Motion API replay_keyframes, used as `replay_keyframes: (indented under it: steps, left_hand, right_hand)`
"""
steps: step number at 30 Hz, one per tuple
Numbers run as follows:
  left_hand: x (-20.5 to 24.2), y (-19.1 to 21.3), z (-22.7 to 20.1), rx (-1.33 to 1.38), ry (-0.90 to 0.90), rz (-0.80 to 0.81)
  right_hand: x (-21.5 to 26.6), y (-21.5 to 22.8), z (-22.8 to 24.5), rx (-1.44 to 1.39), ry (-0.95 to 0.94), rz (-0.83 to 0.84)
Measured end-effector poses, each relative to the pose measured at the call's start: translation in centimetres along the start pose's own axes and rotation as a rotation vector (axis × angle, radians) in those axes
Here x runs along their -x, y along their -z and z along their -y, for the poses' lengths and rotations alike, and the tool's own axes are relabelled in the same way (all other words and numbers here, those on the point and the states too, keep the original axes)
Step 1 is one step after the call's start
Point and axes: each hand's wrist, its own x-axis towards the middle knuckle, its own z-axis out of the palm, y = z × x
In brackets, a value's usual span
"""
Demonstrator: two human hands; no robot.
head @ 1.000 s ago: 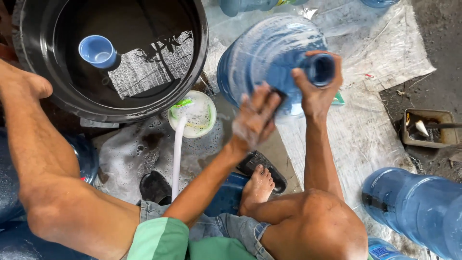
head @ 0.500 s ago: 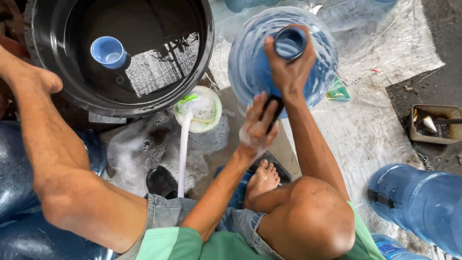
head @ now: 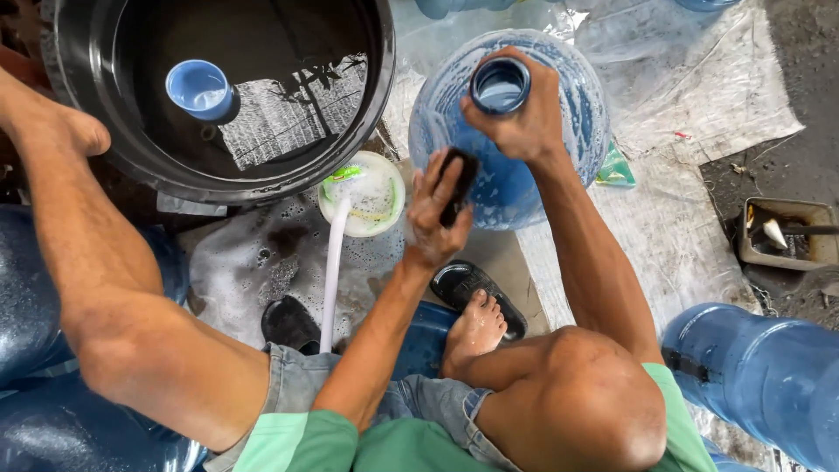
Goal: The person scrubs the exterior of a large blue water jug using a soapy sponge, repeatedly dipping the sponge into a bucket of soapy water and rotating the jug to clean different sides. The person also scrubs the neck and rim of the jug.
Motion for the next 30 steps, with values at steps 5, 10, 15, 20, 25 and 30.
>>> replay_keyframes:
  steps: [5,10,15,20,25,30]
  left_hand:
    - [-5.6,-0.1,2.3,0.007,0.199,-0.142]
    - [-2.8,-3.2,-4.6,-0.135,-0.146,0.108]
    - [-6.8,-2.9,-1.1,-0.254,-0.196,0.44]
    - [-8.3,-4.2,-1.3,0.276,0.284,0.139]
    - [0.6,-8.5,-4.9,0.198,0.027,-0.016]
    - [-3.7,-8.3,-1.5,0.381,0.279,-0.195]
  right_hand:
    - [-0.4,-1.3,-1.0,0.283,-0.172,-0.407]
    - [-0.6,2.1,-3.6,0.069,-0.282,-0.482]
    - [1.0,6.1,-5.0,-0.105,-0.43,-0.336]
    - [2.8,6.2,-5.4,-0.007,-0.302,-0.58]
    - [3.3,7.2,-7.2,-0.042,-0.333,-0.713]
    - [4.4,6.8,-7.5,-0.134,-0.357,-0.872]
